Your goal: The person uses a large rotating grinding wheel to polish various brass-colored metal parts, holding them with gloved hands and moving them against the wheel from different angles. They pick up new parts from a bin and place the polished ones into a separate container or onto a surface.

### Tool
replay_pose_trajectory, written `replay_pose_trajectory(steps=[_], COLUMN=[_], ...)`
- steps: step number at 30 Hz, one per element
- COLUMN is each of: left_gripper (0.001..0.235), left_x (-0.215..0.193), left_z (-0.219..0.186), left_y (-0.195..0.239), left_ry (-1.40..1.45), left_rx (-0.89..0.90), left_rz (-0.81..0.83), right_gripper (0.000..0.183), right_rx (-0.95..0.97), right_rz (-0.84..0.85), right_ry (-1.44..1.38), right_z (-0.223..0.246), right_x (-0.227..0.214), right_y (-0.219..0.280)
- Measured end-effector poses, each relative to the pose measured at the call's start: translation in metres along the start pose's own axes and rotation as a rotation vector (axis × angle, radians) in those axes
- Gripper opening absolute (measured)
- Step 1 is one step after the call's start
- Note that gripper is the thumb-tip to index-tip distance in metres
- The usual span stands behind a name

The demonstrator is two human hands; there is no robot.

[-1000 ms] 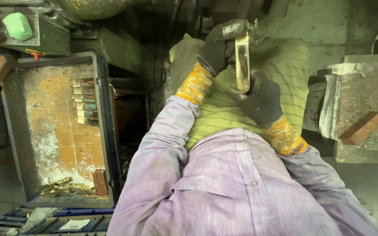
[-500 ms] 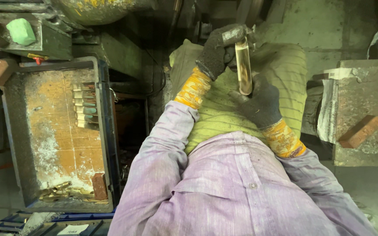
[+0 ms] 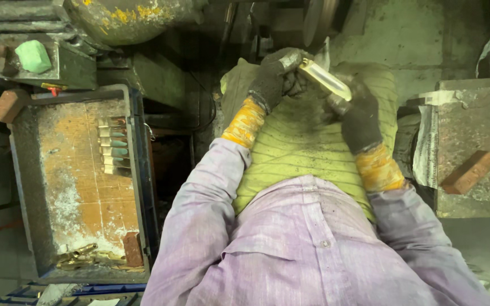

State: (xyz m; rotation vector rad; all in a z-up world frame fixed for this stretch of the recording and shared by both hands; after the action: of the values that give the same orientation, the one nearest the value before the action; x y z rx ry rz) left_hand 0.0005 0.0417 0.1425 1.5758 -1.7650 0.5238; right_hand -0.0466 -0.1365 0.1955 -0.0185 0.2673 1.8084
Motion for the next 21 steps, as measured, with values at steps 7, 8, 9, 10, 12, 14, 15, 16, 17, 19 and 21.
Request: replay_pose_trajectory(steps=[7,8,9,10,12,14,15,16,17,19,21], left_gripper=[0.029,0.029,0.032,0.035,0.039,0.041,0.040,0.041,0.045,0.049,0.050], left_x=[-0.045,-0.050,-0.055,-0.060,-0.071,-0.084,-0.085,-0.087,-0.089,-0.094,-0.099], left_z=[0.038,0.042,0.052,0.062,0.078,0.091,0.094,0.099,0.105,0.111,0.112], left_y=[-0.048,-0.054,-0.060,-0.065,-0.074,-0.084,-0.091,-0.097,-0.101,-0.106,-0.109], left_ry=[-0.078,-0.091,-0.033,0.025,0.109,0.163,0.189,0.215,0.245,0.269,0.248], left_rx=[-0.014,-0.024,-0.095,-0.165,-0.261,-0.306,-0.288,-0.269,-0.251,-0.189,-0.122], left_rz=[-0.105,-0.128,-0.161,-0.195,-0.280,-0.388,-0.380,-0.372,-0.366,-0.365,-0.368], right_gripper=[0.031,0.029,0.028,0.026,0.022,0.022,0.023,0.022,0.021,0.022,0.025], right_rx=[0.076,0.076,0.077,0.128,0.227,0.165,0.134,0.164,0.197,0.241,0.266], right_rz=[-0.013,-0.034,-0.055,-0.040,-0.013,-0.050,-0.067,-0.058,-0.047,-0.045,-0.061], right_ry=[-0.045,0.075,0.197,0.047,-0.254,-0.024,0.091,-0.011,-0.112,-0.201,-0.179], right_z=[-0.022,-0.024,-0.027,-0.036,-0.055,-0.060,-0.063,-0.072,-0.081,-0.094,-0.103], right_x=[-0.009,-0.012,-0.016,-0.016,-0.013,-0.023,-0.027,-0.027,-0.026,-0.027,-0.030], right_y=[-0.032,-0.038,-0.044,-0.051,-0.062,-0.074,-0.080,-0.085,-0.088,-0.093,-0.097])
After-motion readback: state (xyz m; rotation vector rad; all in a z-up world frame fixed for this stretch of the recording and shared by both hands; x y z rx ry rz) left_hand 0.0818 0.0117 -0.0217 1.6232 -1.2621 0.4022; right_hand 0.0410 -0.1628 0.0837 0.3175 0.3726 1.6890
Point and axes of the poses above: each hand's wrist, its own y-axis away from the middle knuckle, its own x-axis out of the palm, z = x × y, the point moved 10 cm from there along -y, towards the middle knuckle, and after that the axes turned 11 degrees about y, right-handed, at the moved point
